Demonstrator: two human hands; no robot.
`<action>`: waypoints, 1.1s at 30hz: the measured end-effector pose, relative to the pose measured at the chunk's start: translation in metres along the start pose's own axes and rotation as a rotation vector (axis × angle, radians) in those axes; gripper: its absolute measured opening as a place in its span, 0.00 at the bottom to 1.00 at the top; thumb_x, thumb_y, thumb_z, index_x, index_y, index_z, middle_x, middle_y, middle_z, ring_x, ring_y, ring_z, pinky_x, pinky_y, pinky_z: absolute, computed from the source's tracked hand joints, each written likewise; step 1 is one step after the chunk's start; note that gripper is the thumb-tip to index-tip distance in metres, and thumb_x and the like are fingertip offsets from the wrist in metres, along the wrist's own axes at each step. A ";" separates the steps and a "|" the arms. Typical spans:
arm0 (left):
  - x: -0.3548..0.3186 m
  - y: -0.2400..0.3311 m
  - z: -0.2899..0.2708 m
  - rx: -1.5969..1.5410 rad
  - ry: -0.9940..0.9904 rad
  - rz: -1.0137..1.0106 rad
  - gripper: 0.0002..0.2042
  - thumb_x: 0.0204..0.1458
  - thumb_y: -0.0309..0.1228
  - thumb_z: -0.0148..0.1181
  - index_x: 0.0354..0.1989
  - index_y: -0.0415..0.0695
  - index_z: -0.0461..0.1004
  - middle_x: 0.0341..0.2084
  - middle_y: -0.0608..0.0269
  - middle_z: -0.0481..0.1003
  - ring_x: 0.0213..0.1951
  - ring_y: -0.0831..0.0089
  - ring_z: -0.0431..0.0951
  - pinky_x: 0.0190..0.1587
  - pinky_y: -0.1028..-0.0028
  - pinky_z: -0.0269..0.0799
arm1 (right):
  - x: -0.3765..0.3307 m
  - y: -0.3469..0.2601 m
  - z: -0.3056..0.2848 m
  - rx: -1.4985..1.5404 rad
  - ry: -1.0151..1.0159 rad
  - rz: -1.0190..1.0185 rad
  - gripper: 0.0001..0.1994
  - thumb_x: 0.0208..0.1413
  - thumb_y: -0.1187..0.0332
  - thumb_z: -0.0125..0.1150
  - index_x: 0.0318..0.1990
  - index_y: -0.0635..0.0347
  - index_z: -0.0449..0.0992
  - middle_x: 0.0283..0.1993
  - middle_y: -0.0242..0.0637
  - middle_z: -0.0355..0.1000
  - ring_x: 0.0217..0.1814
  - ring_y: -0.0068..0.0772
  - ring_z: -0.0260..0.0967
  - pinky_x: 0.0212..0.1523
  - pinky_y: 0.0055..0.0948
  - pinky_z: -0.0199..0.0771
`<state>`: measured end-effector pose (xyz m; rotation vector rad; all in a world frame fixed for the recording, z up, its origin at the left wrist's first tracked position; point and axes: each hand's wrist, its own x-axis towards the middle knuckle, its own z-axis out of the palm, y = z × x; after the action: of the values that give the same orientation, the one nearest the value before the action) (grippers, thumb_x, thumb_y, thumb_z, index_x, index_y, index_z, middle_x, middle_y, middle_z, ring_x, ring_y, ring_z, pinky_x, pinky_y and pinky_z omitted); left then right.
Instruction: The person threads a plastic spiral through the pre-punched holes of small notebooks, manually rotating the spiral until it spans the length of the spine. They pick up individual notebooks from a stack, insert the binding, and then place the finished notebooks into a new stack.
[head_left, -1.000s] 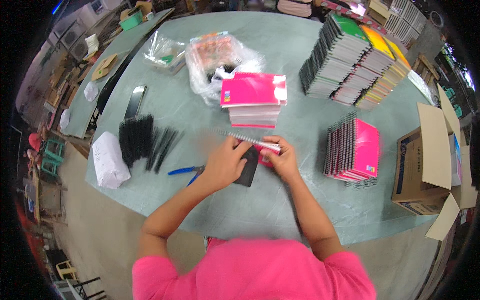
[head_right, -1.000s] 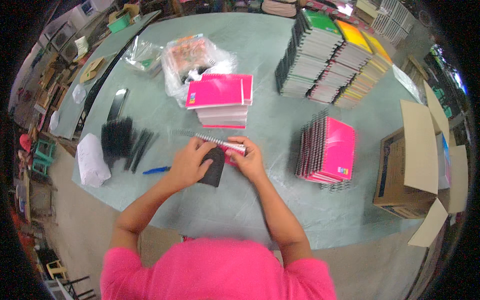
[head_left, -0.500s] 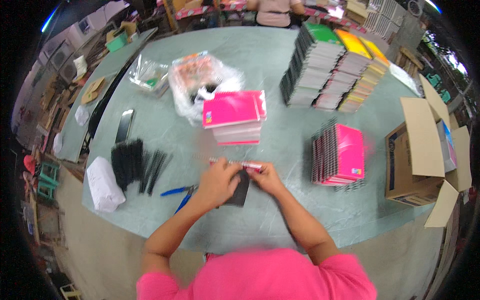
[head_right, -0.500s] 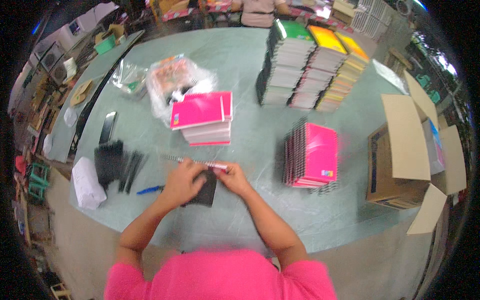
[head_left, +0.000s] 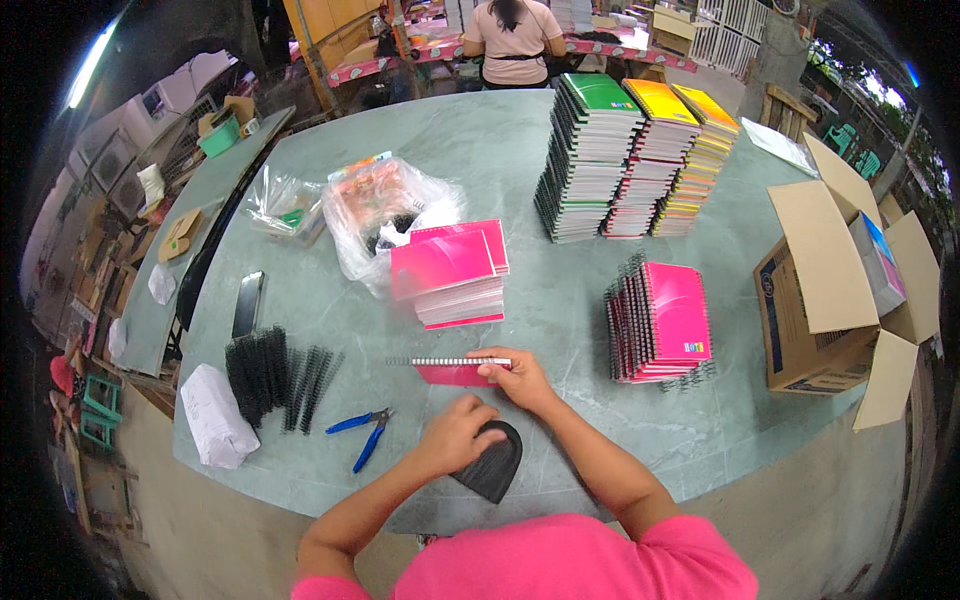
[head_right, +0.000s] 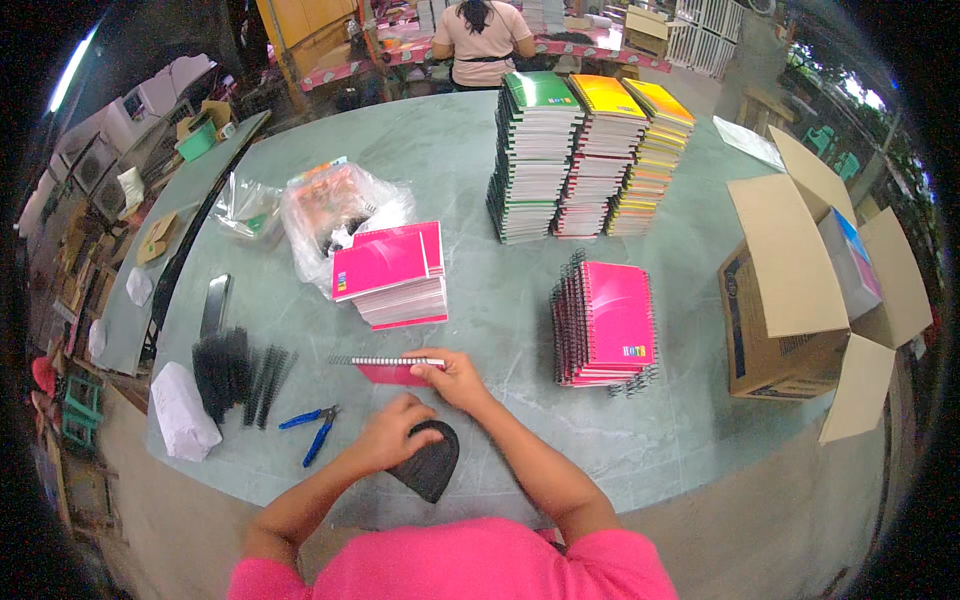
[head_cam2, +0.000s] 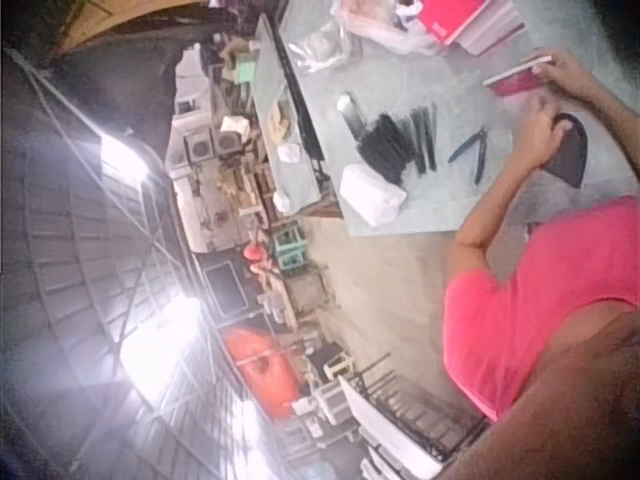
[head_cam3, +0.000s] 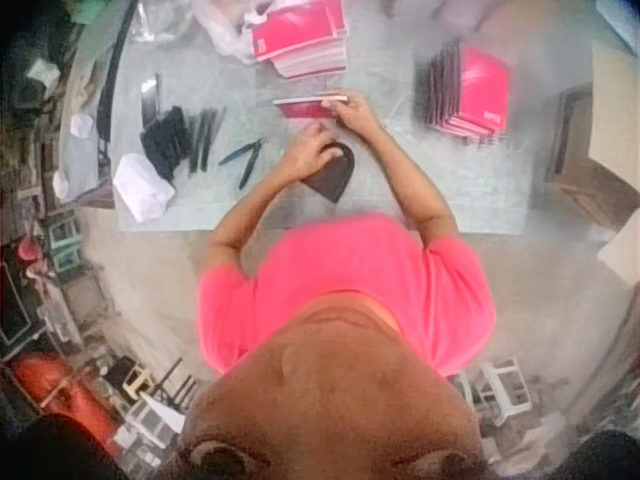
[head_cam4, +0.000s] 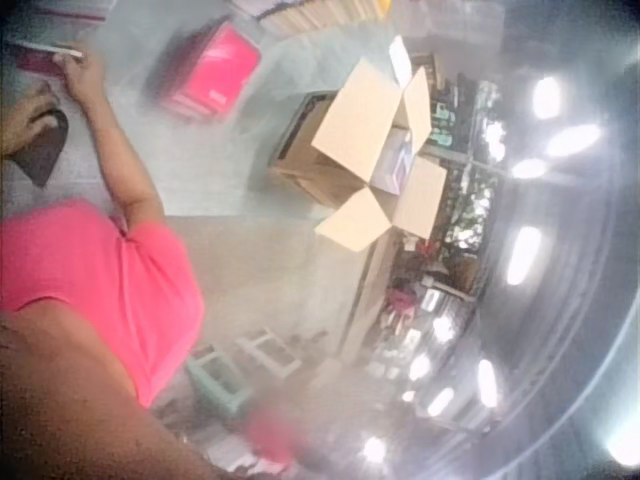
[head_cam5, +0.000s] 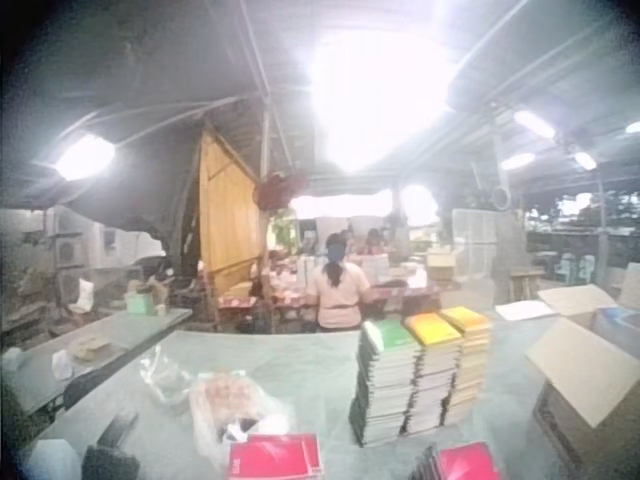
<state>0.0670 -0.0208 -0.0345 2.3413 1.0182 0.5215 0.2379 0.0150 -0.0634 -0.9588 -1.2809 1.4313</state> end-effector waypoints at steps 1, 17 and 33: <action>0.000 -0.003 -0.002 0.058 0.137 0.105 0.14 0.46 0.36 0.60 0.40 0.43 0.71 0.34 0.53 0.70 0.42 0.55 0.70 0.43 0.62 0.66 | 0.000 -0.003 0.003 -0.005 -0.008 0.015 0.14 0.52 0.74 0.58 0.47 0.63 0.75 0.48 0.35 0.73 0.49 0.23 0.67 0.51 0.24 0.66; 0.030 -0.008 -0.044 0.355 0.197 0.023 0.14 0.44 0.34 0.61 0.38 0.43 0.70 0.34 0.57 0.69 0.39 0.58 0.68 0.38 0.62 0.61 | -0.008 -0.002 -0.001 -0.017 0.023 -0.212 0.10 0.54 0.75 0.55 0.44 0.64 0.75 0.41 0.34 0.75 0.43 0.22 0.69 0.45 0.22 0.68; 0.042 -0.008 -0.043 0.239 0.102 -0.012 0.15 0.49 0.39 0.57 0.38 0.41 0.71 0.34 0.54 0.71 0.37 0.56 0.70 0.39 0.60 0.63 | -0.015 0.018 -0.010 -0.063 0.181 0.000 0.07 0.52 0.74 0.58 0.39 0.65 0.76 0.35 0.33 0.75 0.36 0.18 0.68 0.38 0.19 0.68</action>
<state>0.0666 0.0287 0.0002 2.5369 1.1987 0.5462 0.2484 0.0034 -0.0831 -1.1040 -1.1976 1.2797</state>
